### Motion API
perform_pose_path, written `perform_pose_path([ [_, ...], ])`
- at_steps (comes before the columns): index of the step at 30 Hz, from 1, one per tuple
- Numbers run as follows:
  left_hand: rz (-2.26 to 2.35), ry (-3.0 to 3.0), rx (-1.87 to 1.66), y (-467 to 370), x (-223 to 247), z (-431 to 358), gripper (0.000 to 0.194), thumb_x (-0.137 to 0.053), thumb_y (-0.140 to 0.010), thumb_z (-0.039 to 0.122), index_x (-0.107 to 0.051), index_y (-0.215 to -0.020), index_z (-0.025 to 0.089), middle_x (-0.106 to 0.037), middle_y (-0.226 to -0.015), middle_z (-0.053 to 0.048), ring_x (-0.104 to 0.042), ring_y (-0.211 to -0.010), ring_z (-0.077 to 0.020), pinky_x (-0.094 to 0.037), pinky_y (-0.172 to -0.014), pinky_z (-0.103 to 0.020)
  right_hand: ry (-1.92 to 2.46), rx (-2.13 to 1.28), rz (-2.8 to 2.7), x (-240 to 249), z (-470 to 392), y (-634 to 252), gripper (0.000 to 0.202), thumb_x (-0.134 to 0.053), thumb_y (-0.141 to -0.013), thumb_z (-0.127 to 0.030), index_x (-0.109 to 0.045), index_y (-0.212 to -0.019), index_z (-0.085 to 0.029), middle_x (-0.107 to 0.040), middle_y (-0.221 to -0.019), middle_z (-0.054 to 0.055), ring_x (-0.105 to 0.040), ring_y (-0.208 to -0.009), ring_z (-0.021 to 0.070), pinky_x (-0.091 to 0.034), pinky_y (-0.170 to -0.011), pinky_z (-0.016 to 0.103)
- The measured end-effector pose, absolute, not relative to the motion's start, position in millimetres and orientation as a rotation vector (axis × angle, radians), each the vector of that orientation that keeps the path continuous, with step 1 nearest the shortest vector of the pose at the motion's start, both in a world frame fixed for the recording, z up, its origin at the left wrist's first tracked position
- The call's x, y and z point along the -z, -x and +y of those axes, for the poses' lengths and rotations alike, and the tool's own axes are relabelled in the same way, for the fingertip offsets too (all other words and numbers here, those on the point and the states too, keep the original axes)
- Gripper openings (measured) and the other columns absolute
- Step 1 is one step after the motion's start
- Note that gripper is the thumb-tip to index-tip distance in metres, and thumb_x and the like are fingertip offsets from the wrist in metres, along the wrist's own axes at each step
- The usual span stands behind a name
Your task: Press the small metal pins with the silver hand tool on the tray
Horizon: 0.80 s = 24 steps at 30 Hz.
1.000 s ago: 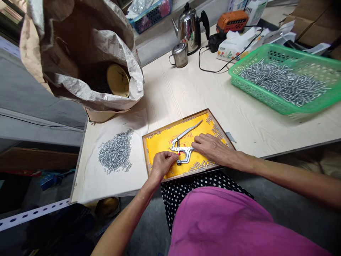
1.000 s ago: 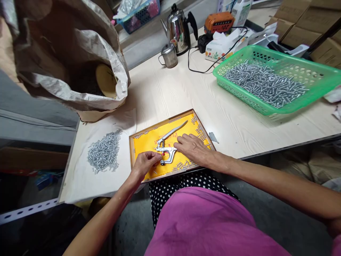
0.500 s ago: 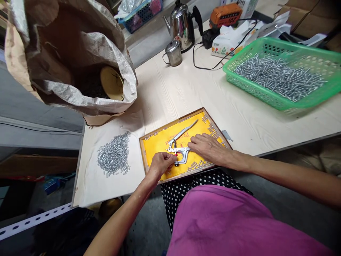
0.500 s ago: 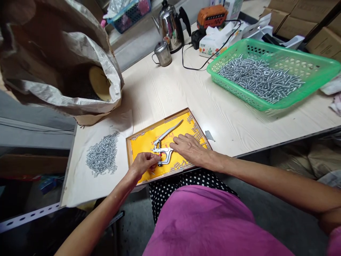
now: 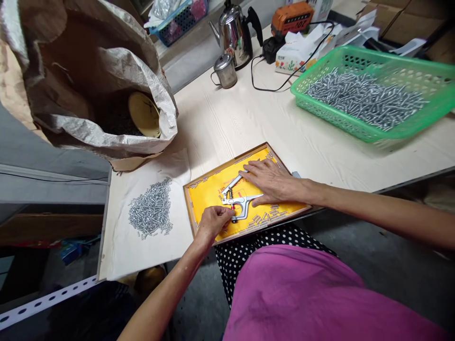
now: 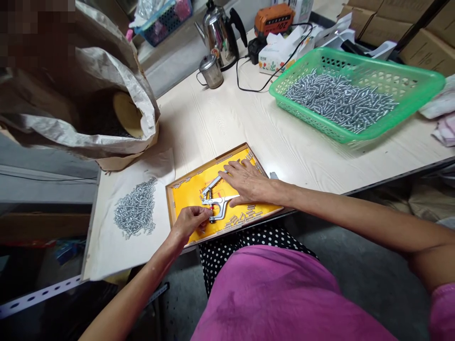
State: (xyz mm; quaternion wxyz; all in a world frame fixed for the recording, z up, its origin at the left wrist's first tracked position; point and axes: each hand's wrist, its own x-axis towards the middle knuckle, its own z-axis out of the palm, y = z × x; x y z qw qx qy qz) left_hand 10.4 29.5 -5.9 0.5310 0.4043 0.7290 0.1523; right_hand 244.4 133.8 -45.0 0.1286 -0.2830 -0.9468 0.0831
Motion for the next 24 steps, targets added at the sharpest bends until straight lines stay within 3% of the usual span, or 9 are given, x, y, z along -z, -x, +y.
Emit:
perform_pose_path([
  [4, 1.777, -0.971, -0.375, -12, 5, 28, 0.047, -0.077, -0.065, 0.059, -0.062, -0.058, 0.016, -0.051, -0.048, 0.002, -0.044, -0.044, -0.0090, -0.033, -0.047, -0.023, 0.822, -0.260, -2.742, 44, 136, -243, 0.089, -0.067, -0.078, -0.071, -0.045, -0.142, -0.013, -0.058, -0.132, 0.021, -0.049, -0.118, 0.0386, -0.035, -0.097, 0.054],
  [24, 1.764, -0.917, -0.446, -17, 1, 23, 0.043, -0.075, -0.067, 0.057, -0.060, -0.062, 0.016, -0.050, -0.051, 0.004, -0.043, -0.046, -0.0089, -0.034, -0.049, -0.023, 0.821, -0.281, -2.750, 38, 123, -250, 0.076, -0.064, -0.089, -0.057, -0.040, -0.146, -0.015, -0.063, -0.123, 0.016, -0.052, -0.110, 0.0343, -0.031, -0.096, 0.050],
])
